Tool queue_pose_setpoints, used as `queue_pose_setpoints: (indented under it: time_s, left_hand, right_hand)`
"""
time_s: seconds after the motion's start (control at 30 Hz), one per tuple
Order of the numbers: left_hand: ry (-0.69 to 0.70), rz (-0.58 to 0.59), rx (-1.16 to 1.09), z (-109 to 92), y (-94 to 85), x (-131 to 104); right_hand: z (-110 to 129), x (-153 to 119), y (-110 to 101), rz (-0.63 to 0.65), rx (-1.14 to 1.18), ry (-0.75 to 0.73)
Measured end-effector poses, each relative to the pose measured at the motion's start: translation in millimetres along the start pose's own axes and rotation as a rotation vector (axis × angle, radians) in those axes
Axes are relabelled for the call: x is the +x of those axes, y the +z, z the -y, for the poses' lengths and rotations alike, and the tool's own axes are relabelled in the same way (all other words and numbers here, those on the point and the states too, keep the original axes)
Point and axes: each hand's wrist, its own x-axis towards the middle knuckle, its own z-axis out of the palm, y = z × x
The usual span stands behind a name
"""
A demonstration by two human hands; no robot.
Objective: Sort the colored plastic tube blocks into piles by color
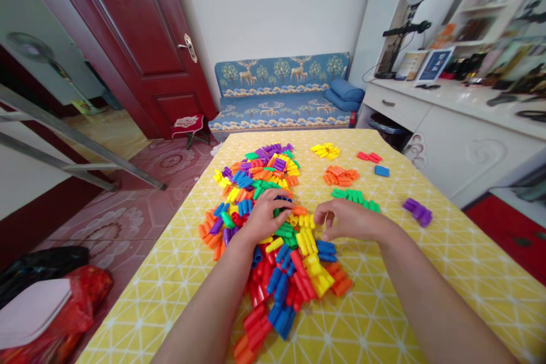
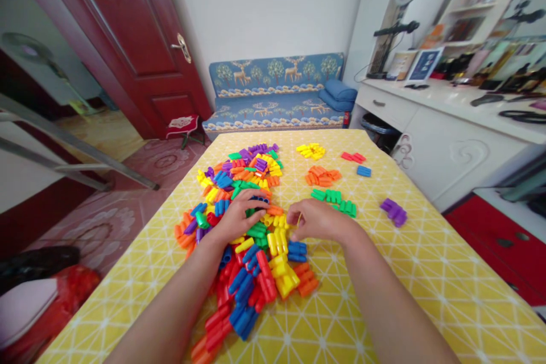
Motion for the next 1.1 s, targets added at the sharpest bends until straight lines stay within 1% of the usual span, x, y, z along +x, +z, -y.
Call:
queue_pose_setpoints:
  time_s: [0.03, 0.1, 0.2, 0.27, 0.33, 0.5, 0.57, 0.7, 0.77, 0.83, 0.93, 0.97, 1.03, 1.1]
  left_hand:
    - [-0.006, -0.003, -0.003, 0, -0.1, 0]
    - [-0.018, -0.014, -0.009, 1, -0.2, 1]
    - [-0.031, -0.027, -0.008, 1, -0.3, 1]
    - [-0.044, -0.027, 0.012, 2, -0.2, 1]
    - [-0.057, -0.026, 0.037, 1, 0.0, 1]
    - [-0.073, -0.038, 0.060, 1, 1.0, 0]
    - [-0.082, -0.051, 0.058, 1, 1.3, 0]
    - [-0.107, -0.058, 0.072, 1, 1.3, 1]
    - [-0.117, -0.051, 0.086, 0, 0.9, 1]
    - [-0.132, -0.044, 0.109, 0, 0.6, 1]
    - [-0.152, -0.032, 0.143, 0, 0.8, 0]
    - [-0.154, -0.035, 0.148, 1, 1.0, -1]
    - [-0.153, -0.071, 0.133, 3, 1.4, -1]
    - [-0.151, -0.140, 0.060, 4, 1.4, 0]
  right_hand:
    - [6, -3, 2, 0.056, -0.061, 0.022]
    - [15, -5, 8, 0.101, -0.206, 0.080]
    - [19, -4, 19, 0.095, -0.345, 0.111]
    - [19, -2, 24, 0.058, -0.357, 0.107]
    - [18, -2, 23, 0.020, -0.337, 0.111]
    - [15, -2, 14, 0.019, -0.298, 0.153]
    - [11, 1, 13, -0.027, -0.301, 0.174]
    - [6, 13, 20, -0.239, -0.327, 0.270]
    - [7, 17, 25, -0.310, -0.347, 0.288]
    - [8, 18, 29, -0.316, -0.360, 0.251]
    - [9, 15, 28, -0.252, -0.403, 0.198]
    - [8, 14, 26, -0.237, -0.420, 0.209]
    - [5, 13, 21, -0.244, -0.435, 0.281]
    - [3, 15, 16, -0.332, -0.406, 0.351]
